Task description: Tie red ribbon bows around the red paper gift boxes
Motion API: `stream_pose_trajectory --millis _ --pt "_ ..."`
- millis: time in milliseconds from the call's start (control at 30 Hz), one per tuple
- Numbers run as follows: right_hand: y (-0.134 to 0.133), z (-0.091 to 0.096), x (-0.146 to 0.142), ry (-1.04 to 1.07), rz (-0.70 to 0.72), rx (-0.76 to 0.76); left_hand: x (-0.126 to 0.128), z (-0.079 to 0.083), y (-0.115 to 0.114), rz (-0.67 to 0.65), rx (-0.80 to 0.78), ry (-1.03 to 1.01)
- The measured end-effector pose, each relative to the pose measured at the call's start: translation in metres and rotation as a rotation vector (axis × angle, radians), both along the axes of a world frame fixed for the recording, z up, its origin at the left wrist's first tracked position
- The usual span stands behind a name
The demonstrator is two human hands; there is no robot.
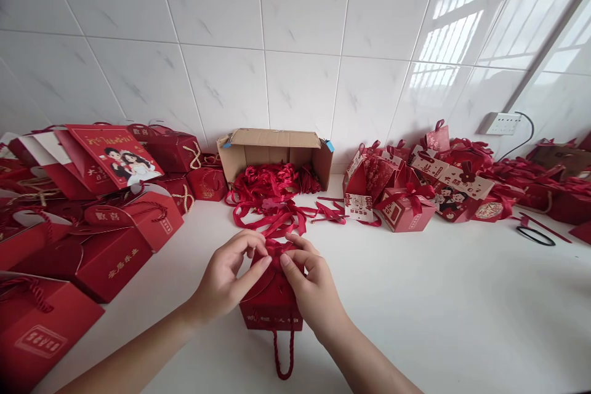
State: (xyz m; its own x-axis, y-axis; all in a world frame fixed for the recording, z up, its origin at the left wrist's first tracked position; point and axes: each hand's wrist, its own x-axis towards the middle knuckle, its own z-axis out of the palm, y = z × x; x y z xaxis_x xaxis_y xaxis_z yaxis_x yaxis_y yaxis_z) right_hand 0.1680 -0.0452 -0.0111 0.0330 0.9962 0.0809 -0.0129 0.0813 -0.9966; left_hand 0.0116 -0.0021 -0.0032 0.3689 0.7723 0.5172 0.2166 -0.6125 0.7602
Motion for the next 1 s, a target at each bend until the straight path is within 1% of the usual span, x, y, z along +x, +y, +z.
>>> stream_pose_trajectory --millis 67,200,267,333,400,500,600,700,733,800,867,933,1000 --pt "0.000 0.000 -0.001 0.001 0.001 -0.002 -0.004 0.000 -0.003 -0.013 0.017 0.076" --pt "-0.002 0.002 0.002 0.012 0.031 -0.010 -0.005 -0.001 -0.004 0.018 -0.028 0.062" --pt "-0.004 0.004 0.008 0.003 0.061 -0.030 -0.005 0.001 -0.002 0.001 -0.061 0.078" --pt "-0.005 0.006 0.017 -0.049 0.080 -0.033 -0.008 0.005 -0.001 -0.030 -0.082 0.119" --pt "-0.005 0.007 0.025 -0.175 0.073 0.024 -0.011 0.011 -0.001 -0.073 -0.103 0.167" --pt "-0.005 0.008 0.034 -0.451 0.054 0.169 -0.015 0.019 -0.002 -0.135 -0.123 0.232" --pt "-0.009 0.014 0.036 -0.650 0.031 0.261 -0.016 0.026 -0.005 -0.165 -0.102 0.289" --pt "-0.021 0.026 0.038 -0.794 0.000 0.268 -0.016 0.033 -0.006 -0.161 -0.087 0.328" --pt "-0.026 0.032 0.039 -0.841 0.022 0.244 -0.016 0.035 -0.006 -0.157 -0.088 0.341" --pt "-0.035 0.045 0.042 -0.904 0.132 0.157 -0.016 0.039 -0.006 -0.164 -0.096 0.375" --pt "-0.037 0.055 0.043 -0.900 0.220 0.074 -0.017 0.043 -0.005 -0.187 -0.107 0.415" --pt "-0.028 0.062 0.041 -0.820 0.211 0.053 -0.017 0.048 -0.004 -0.206 -0.116 0.458" --pt "-0.010 0.062 0.038 -0.698 0.206 0.076 -0.017 0.053 -0.003 -0.208 -0.120 0.503"
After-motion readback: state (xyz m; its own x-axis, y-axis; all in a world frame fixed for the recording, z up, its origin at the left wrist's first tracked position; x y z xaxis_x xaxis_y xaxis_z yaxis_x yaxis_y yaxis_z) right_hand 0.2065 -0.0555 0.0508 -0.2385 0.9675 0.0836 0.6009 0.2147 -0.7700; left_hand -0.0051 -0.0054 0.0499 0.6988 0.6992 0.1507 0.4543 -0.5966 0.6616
